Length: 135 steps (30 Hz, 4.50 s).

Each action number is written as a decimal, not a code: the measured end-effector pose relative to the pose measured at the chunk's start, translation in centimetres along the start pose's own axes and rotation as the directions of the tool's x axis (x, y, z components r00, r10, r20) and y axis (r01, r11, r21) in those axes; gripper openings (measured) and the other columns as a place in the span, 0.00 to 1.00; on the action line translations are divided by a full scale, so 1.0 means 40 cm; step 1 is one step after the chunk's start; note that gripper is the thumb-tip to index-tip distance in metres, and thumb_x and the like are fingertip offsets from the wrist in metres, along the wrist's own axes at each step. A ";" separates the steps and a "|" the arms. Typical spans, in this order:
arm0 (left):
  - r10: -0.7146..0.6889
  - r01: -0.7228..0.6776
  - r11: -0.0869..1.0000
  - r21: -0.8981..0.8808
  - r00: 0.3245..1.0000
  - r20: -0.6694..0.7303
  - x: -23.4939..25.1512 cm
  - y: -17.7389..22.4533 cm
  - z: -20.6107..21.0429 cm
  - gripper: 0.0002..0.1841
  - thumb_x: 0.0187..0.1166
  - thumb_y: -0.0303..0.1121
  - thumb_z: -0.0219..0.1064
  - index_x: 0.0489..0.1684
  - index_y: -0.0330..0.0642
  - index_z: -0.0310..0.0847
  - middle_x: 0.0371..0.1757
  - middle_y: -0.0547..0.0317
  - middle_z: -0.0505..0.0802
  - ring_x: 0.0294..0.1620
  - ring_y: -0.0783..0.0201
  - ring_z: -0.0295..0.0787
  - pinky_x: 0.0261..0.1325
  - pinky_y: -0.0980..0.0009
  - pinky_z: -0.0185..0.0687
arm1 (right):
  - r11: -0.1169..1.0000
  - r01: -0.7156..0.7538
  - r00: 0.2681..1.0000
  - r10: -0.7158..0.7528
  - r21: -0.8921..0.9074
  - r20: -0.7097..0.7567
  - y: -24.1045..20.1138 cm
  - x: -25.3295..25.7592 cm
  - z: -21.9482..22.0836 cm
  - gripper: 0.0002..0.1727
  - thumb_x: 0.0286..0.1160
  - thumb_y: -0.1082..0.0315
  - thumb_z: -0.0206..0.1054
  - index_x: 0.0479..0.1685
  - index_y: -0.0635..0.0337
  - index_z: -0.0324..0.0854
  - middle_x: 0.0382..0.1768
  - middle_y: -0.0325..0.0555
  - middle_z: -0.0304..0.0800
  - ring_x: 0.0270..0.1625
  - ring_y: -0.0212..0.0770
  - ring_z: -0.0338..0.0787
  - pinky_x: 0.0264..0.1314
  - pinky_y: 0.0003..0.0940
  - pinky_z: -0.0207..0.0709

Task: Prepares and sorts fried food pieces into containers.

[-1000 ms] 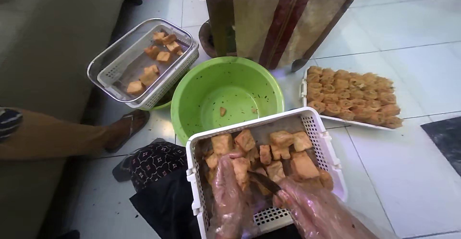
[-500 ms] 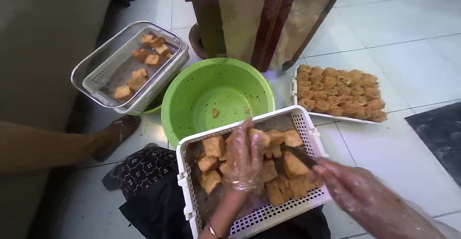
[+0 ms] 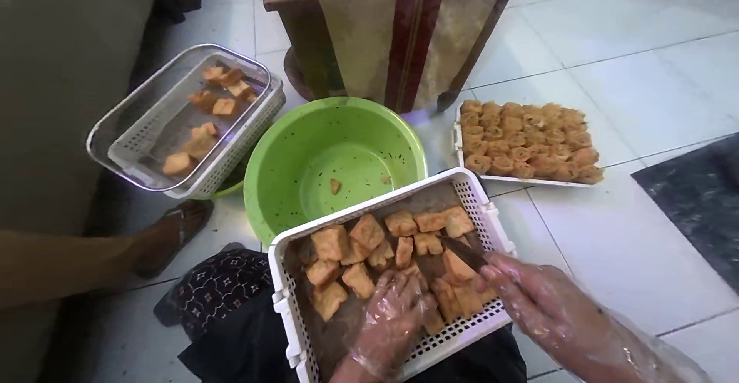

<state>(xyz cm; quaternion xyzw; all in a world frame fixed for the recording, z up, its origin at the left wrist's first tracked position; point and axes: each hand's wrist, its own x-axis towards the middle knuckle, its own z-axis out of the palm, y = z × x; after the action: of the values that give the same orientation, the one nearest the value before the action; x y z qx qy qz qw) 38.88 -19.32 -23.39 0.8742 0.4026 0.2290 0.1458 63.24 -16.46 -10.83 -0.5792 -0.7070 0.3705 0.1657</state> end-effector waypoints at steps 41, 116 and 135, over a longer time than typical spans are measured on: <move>-0.625 0.344 0.643 -0.684 0.753 -0.209 0.174 -0.006 -0.156 0.23 0.92 0.44 0.47 0.43 0.37 0.85 0.39 0.64 0.90 0.44 0.78 0.86 0.55 0.76 0.84 | 0.994 0.092 0.973 -0.076 -0.065 0.216 -0.120 0.004 -0.027 0.19 0.90 0.58 0.49 0.43 0.59 0.83 0.25 0.48 0.86 0.27 0.49 0.89 0.27 0.49 0.81; -0.525 0.134 0.594 -0.793 0.812 -0.256 0.167 0.021 -0.142 0.21 0.94 0.45 0.46 0.43 0.44 0.82 0.43 0.69 0.89 0.50 0.80 0.85 0.59 0.78 0.82 | 0.999 0.032 0.945 -0.016 -0.042 0.328 -0.146 0.026 0.047 0.16 0.88 0.60 0.52 0.45 0.61 0.83 0.28 0.53 0.88 0.34 0.55 0.92 0.36 0.57 0.82; 0.182 -0.149 0.956 -0.253 0.977 0.114 0.191 0.069 0.035 0.13 0.76 0.29 0.68 0.54 0.51 0.92 0.61 0.51 0.93 0.66 0.46 0.88 0.71 0.44 0.79 | 1.000 -0.025 0.998 0.024 -0.016 -0.061 0.026 -0.036 -0.072 0.22 0.91 0.51 0.46 0.36 0.48 0.83 0.19 0.29 0.76 0.18 0.24 0.74 0.19 0.24 0.69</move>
<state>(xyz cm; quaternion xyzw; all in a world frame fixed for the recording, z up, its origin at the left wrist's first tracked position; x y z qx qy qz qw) 45.73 -15.26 -21.21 0.8939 0.2859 0.2278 0.2593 66.26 -16.79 -9.36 -0.6002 -0.6974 0.3488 0.1779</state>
